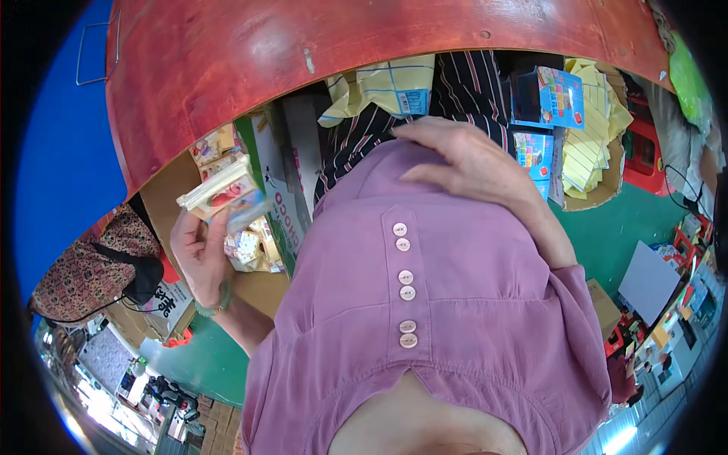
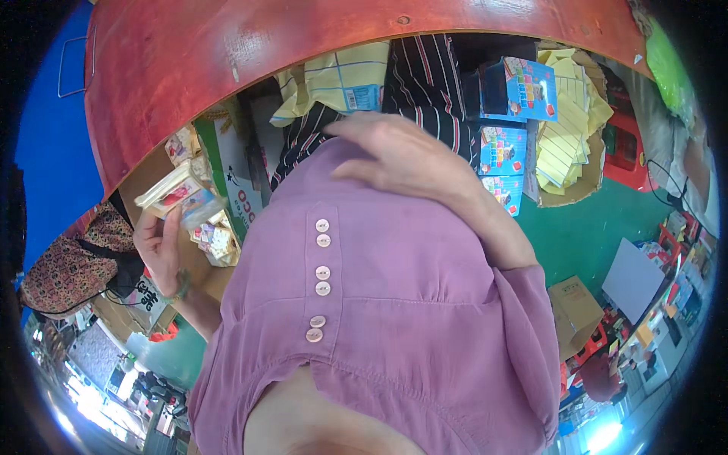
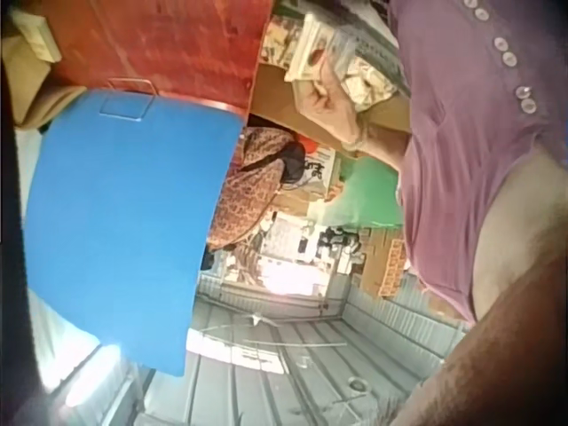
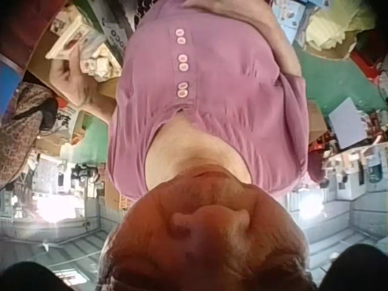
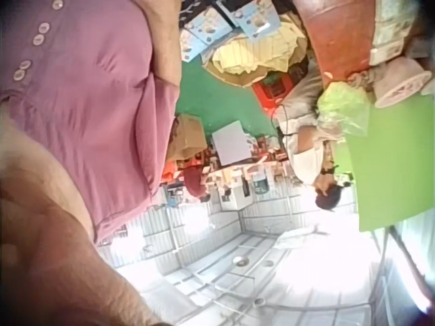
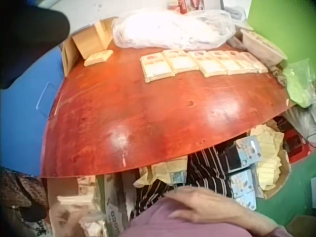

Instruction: Applying paper labels or sleeves to small plastic trays filled with white objects.

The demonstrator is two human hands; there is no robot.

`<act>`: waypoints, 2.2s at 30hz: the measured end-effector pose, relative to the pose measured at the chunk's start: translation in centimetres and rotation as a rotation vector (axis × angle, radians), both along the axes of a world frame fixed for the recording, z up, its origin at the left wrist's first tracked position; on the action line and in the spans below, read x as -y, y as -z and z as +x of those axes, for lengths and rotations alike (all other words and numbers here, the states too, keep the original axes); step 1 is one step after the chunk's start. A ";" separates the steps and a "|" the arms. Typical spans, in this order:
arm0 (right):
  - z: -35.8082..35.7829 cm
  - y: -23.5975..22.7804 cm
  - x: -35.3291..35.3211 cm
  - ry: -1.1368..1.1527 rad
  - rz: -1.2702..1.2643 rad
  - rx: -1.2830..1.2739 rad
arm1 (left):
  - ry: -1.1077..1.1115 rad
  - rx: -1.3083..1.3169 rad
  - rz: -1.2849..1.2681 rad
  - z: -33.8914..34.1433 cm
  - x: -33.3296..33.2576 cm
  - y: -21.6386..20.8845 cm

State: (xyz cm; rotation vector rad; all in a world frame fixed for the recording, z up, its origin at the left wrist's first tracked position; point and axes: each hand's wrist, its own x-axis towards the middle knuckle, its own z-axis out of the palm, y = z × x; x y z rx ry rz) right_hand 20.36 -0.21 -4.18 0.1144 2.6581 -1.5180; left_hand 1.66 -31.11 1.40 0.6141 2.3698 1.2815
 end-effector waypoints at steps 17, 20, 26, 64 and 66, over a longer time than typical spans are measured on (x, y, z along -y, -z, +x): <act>-1.0 8.2 -1.0 0.237 0.272 0.109 | 0.085 0.182 -0.194 0.6 -11.4 13.9; -1.1 8.2 -1.0 0.141 0.279 0.111 | 0.088 0.423 0.024 1.8 -16.2 16.7; -1.3 7.7 -1.1 0.082 0.237 0.198 | 0.313 0.280 -0.107 1.7 -19.9 15.4; -2.1 7.2 -0.1 0.421 -0.012 -0.011 | -0.096 1.120 0.306 2.7 -14.8 13.0; -2.1 6.6 0.1 0.435 -0.163 0.033 | -0.081 1.118 0.331 3.0 -15.0 13.2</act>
